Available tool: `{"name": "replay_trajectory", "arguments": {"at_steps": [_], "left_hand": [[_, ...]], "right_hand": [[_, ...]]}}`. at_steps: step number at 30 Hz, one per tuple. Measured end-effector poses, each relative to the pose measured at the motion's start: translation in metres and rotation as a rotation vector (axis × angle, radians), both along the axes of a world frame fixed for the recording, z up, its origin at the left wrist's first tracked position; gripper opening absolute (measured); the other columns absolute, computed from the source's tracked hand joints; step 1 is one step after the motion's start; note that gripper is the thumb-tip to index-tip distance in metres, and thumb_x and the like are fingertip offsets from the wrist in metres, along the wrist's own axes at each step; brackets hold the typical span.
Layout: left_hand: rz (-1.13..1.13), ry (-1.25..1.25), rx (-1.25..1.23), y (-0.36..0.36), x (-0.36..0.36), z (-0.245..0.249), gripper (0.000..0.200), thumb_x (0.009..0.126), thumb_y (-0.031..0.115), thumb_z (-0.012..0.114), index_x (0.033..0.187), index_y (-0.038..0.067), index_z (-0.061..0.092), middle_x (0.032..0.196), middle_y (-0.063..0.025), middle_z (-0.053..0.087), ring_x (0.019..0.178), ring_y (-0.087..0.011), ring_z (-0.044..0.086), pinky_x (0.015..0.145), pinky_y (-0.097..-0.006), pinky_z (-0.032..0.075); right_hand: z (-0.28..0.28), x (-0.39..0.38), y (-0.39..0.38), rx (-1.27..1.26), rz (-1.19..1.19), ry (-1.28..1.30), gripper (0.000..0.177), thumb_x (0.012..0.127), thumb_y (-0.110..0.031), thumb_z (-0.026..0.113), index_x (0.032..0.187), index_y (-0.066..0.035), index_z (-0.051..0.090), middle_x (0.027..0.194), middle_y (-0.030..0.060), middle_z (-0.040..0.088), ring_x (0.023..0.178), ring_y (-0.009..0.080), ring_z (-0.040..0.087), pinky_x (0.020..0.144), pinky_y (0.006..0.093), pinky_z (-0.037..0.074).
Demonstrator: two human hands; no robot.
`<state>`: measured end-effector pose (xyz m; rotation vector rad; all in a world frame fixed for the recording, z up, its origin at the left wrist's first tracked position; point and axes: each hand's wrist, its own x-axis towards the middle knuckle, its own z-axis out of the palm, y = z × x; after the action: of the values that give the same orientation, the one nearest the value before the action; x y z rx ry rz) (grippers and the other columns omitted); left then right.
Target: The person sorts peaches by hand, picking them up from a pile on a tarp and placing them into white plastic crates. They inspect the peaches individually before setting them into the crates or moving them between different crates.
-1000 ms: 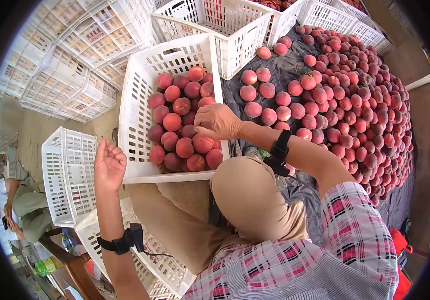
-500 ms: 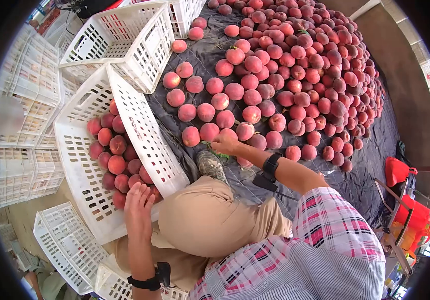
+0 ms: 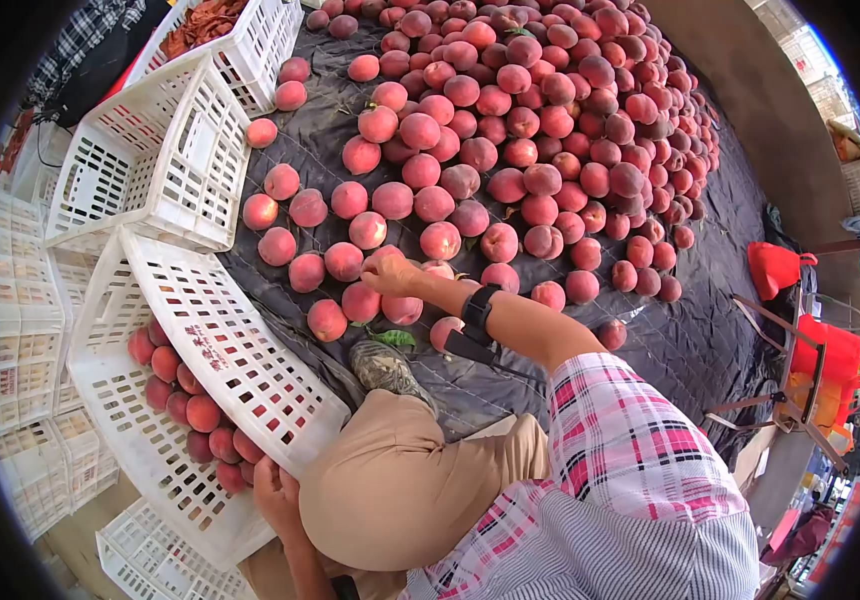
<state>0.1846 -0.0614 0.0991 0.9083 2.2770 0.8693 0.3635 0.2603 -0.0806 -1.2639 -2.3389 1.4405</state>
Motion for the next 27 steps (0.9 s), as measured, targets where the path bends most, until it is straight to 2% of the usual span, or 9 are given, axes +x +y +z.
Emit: {"name": "replay_trajectory", "arguments": {"at_steps": [4,5,9,13,18,21,23,24,27], "left_hand": [[-0.073,0.098,0.018,-0.001,0.000,-0.002,0.020,0.086,0.006,0.052,0.103,-0.002,0.059,0.085,-0.0123,0.060,0.068,-0.0247,0.057,0.063,-0.0341,0.046],[-0.065,0.108,0.009,0.001,0.001,0.001,0.020,0.086,0.006,0.052,0.103,-0.002,0.059,0.085,-0.0125,0.060,0.069,-0.0252,0.057,0.063,-0.0342,0.046],[-0.050,0.094,-0.045,0.001,0.001,0.002,0.020,0.086,0.006,0.050,0.103,-0.002,0.059,0.084,-0.0137,0.059,0.071,-0.0262,0.056,0.063,-0.0345,0.044],[-0.079,0.117,0.009,-0.005,-0.002,-0.006,0.020,0.087,0.008,0.048,0.101,-0.003,0.058,0.082,-0.0161,0.057,0.069,-0.0304,0.054,0.062,-0.0365,0.043],[-0.023,-0.002,-0.060,-0.012,-0.004,-0.012,0.017,0.087,0.010,0.047,0.094,-0.003,0.055,0.079,-0.0171,0.056,0.068,-0.0318,0.052,0.060,-0.0372,0.041],[0.012,-0.011,-0.054,-0.007,-0.001,-0.010,0.015,0.088,0.011,0.047,0.090,-0.002,0.054,0.077,-0.0172,0.055,0.067,-0.0312,0.051,0.059,-0.0370,0.041],[0.015,0.025,-0.047,-0.008,-0.002,-0.011,0.015,0.088,0.012,0.047,0.088,-0.002,0.053,0.076,-0.0170,0.054,0.066,-0.0309,0.050,0.058,-0.0369,0.040],[0.009,0.038,-0.058,-0.011,-0.004,-0.014,0.015,0.088,0.012,0.048,0.088,-0.002,0.053,0.075,-0.0168,0.053,0.066,-0.0307,0.050,0.058,-0.0367,0.040],[0.004,0.049,-0.058,-0.011,-0.004,-0.014,0.015,0.089,0.013,0.049,0.088,-0.002,0.053,0.075,-0.0165,0.053,0.065,-0.0304,0.050,0.058,-0.0363,0.040]], "right_hand": [[0.003,0.023,0.022,-0.128,-0.086,-0.064,0.025,0.084,-0.023,0.052,0.097,-0.005,0.065,0.078,0.0100,0.067,0.076,0.0225,0.066,0.071,0.0354,0.052],[0.002,0.034,0.027,0.136,-0.055,-0.097,0.025,0.084,-0.022,0.052,0.095,-0.003,0.065,0.077,0.0095,0.068,0.075,0.0213,0.067,0.069,0.0339,0.052],[0.003,0.087,0.061,0.145,-0.372,0.050,0.023,0.083,-0.020,0.053,0.090,-0.003,0.066,0.080,0.0134,0.067,0.072,0.0253,0.067,0.066,0.0351,0.052],[0.000,0.140,0.085,0.034,-0.645,0.138,0.020,0.086,-0.018,0.053,0.092,-0.002,0.064,0.077,0.0076,0.066,0.067,0.0146,0.065,0.061,0.0291,0.052],[0.002,0.173,0.088,0.046,-0.742,0.024,0.025,0.085,-0.021,0.055,0.098,-0.002,0.064,0.079,0.0088,0.067,0.068,0.0203,0.065,0.063,0.0321,0.053],[-0.004,0.179,0.086,0.212,-0.649,-0.195,0.034,0.081,-0.026,0.061,0.106,-0.003,0.062,0.091,0.0138,0.066,0.083,0.0272,0.066,0.073,0.0378,0.053],[-0.002,0.170,0.077,0.494,-0.349,-0.350,0.048,0.075,-0.029,0.068,0.114,-0.003,0.058,0.108,0.0188,0.060,0.103,0.0332,0.058,0.088,0.0426,0.048],[0.002,0.164,0.077,0.371,-0.262,-0.465,0.067,0.070,-0.028,0.072,0.127,-0.004,0.048,0.119,0.0206,0.052,0.112,0.0353,0.051,0.095,0.0430,0.044],[-0.010,0.153,0.078,0.396,-0.244,-0.520,0.080,0.067,-0.027,0.074,0.136,-0.005,0.039,0.120,0.0213,0.050,0.111,0.0377,0.051,0.096,0.0426,0.044]]}}
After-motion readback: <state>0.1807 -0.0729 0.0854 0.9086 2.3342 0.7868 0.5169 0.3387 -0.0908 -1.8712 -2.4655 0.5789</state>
